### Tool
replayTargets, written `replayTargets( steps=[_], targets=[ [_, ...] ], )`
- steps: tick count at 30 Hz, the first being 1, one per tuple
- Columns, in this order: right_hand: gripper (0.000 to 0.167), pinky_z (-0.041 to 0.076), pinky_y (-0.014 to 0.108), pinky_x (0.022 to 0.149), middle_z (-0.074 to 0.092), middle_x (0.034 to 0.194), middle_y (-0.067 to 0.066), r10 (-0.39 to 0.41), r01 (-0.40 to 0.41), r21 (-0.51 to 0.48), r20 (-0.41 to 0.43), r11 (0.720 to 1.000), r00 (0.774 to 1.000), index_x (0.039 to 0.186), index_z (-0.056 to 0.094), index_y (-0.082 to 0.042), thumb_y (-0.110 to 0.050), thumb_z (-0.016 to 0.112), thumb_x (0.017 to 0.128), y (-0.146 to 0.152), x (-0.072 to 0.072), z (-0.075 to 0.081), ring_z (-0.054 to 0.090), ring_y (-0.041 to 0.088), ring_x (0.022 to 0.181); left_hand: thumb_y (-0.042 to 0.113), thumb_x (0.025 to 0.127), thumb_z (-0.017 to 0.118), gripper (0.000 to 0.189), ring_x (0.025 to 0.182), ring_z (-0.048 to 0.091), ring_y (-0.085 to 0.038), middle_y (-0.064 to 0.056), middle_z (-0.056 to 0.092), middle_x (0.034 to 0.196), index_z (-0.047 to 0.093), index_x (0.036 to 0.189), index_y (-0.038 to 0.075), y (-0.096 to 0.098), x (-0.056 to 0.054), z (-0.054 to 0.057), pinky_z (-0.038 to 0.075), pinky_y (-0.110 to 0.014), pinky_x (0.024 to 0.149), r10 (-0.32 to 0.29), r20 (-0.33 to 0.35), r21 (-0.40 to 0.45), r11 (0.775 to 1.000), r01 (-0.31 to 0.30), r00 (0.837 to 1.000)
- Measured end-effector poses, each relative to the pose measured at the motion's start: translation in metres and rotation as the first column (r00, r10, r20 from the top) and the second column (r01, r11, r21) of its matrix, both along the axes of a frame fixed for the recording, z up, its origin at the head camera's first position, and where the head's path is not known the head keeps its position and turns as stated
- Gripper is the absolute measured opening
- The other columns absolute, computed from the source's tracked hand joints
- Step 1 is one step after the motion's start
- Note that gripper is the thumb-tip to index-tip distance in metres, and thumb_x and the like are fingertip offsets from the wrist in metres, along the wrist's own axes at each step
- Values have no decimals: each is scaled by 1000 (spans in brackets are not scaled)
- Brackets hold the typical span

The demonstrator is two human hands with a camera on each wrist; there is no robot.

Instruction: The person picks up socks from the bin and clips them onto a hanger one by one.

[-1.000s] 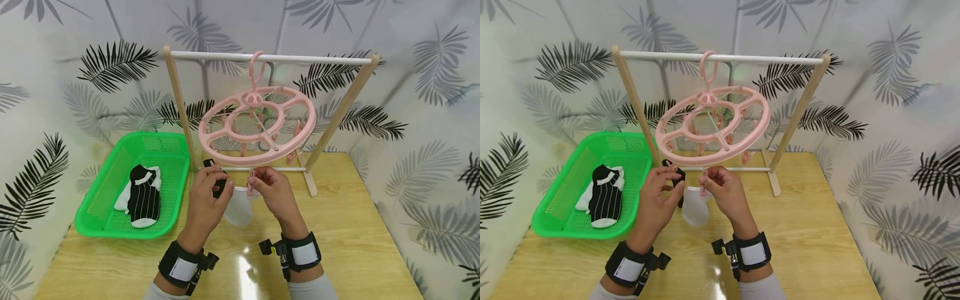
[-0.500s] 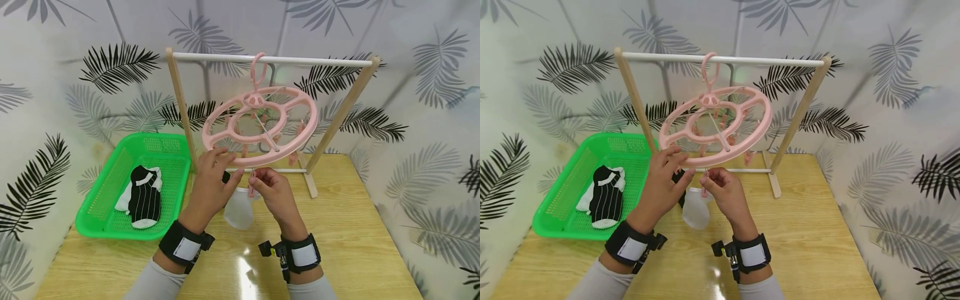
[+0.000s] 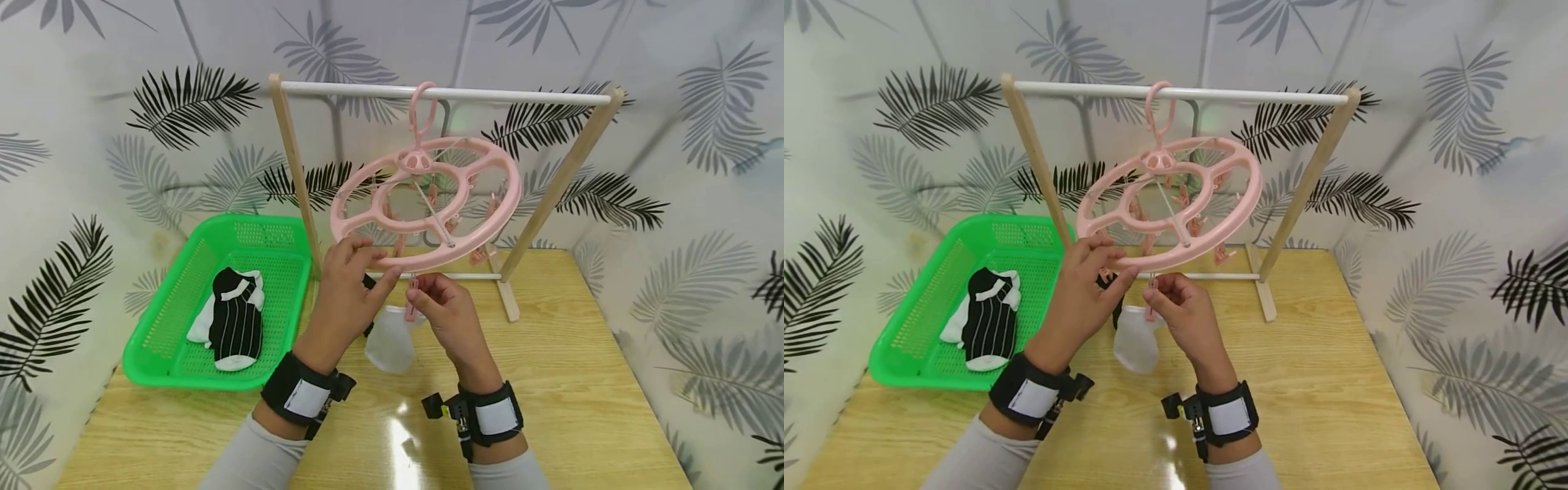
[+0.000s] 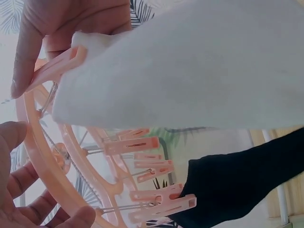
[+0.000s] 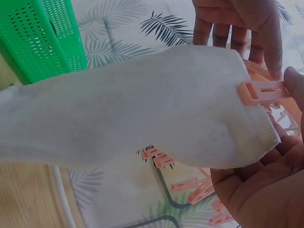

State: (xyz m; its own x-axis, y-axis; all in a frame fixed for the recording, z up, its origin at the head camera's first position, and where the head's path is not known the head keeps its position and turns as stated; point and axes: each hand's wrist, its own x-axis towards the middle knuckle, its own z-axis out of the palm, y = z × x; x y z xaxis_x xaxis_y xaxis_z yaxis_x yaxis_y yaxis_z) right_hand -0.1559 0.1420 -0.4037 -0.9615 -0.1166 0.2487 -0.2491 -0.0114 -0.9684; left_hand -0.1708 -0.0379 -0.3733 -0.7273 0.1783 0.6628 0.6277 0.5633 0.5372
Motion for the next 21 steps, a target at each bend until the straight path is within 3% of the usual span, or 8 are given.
replayTargets(
  steps=[9,16,21],
  targets=[
    [14,48,30,63,60,80,8,5,-5,5,-7,1000,1000,98,63,3,-10,66,96,1,0,0,58,18,71,24,89,77,30,102,51,-34,-13,57,107,70,105,-1,-1,-1,3,42,-46,91,16,-30,-15,1000,-17,999],
    [19,48,26,64,60,87,9,42,-41,21,-15,999,999,102,62,6,-11,67,96,1,-2,-1,57,18,74,25,86,80,28,100,53,-35,-12,61,100,73,100,2,-5,-1,8,41,-46,91,61,-78,-72,995,-67,995],
    [18,50,27,64,60,87,12,51,-51,17,-13,999,999,104,62,5,-10,66,96,0,-3,-2,59,20,74,25,86,81,26,99,55,-35,-12,62,98,73,96,3,-9,-2,13,43,-46,91,62,-84,-107,992,-71,995]
  ],
)
